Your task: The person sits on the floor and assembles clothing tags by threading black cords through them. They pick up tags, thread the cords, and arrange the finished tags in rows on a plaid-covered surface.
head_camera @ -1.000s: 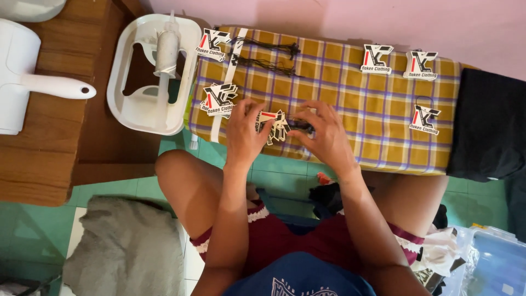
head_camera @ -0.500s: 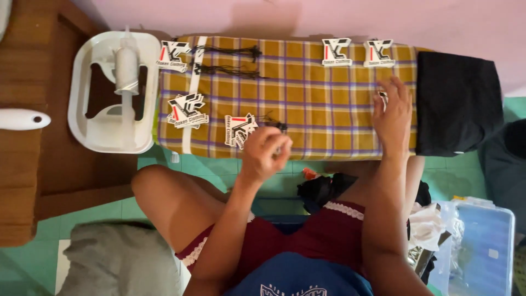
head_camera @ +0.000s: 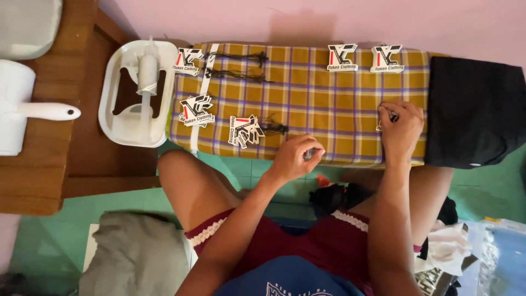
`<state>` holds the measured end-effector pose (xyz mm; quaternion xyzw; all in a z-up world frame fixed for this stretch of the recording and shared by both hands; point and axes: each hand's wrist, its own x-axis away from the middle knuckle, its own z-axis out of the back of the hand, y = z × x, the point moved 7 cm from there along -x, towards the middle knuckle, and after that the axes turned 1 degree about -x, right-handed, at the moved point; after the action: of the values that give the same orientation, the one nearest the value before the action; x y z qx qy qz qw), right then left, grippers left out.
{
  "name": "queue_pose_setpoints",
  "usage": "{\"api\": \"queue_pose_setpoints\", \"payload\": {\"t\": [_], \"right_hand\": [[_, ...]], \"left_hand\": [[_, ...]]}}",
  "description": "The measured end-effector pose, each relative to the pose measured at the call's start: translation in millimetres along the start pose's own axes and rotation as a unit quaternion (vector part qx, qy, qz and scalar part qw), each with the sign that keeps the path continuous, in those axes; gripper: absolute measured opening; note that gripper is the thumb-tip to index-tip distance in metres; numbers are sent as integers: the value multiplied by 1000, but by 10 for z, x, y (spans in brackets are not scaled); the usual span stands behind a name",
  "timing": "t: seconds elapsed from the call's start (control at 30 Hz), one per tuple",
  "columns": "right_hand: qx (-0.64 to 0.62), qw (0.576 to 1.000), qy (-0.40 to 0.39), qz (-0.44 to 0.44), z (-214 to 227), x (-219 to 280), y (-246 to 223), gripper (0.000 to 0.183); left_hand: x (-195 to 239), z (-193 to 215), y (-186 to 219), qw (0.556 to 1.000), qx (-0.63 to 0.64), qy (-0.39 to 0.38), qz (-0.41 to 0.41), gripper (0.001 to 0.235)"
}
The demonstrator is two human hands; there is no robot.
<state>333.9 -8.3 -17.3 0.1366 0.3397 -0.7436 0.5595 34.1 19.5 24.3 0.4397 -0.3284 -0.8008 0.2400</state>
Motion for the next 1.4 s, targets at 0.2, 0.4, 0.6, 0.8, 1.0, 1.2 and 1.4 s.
{"api": "queue_pose_setpoints", "payload": {"t": [0.2, 0.4, 0.6, 0.8, 1.0, 1.2, 1.4], "right_hand": [[-49, 998, -32, -9, 55, 40, -170, 16], [-155, 982, -106, 12, -2, -1, -864, 13], [-383, 917, -24, -104, 303, 4, -579, 16], [-520, 831, 30, -195, 225, 57, -441, 10], [-547, 815, 0, -194, 30, 106, -242, 14], [-555, 810, -27, -184, 204, 23, -494, 18], [-558, 809, -51, -179, 223, 3, -539, 16]], "left_hand": [[-104, -129, -19, 998, -39, 10, 39, 5], [-626, -628, 51, 989, -141, 28, -25, 36], [-664, -882, -17, 977, -212, 0, 4, 51], [-623, -946, -116, 974, -226, -19, 19, 66], [-576, -950, -298, 987, -142, -17, 71, 56], [-598, -885, -303, 995, -74, -16, 58, 31], [-634, -862, -225, 997, -43, -21, 59, 20]]}}
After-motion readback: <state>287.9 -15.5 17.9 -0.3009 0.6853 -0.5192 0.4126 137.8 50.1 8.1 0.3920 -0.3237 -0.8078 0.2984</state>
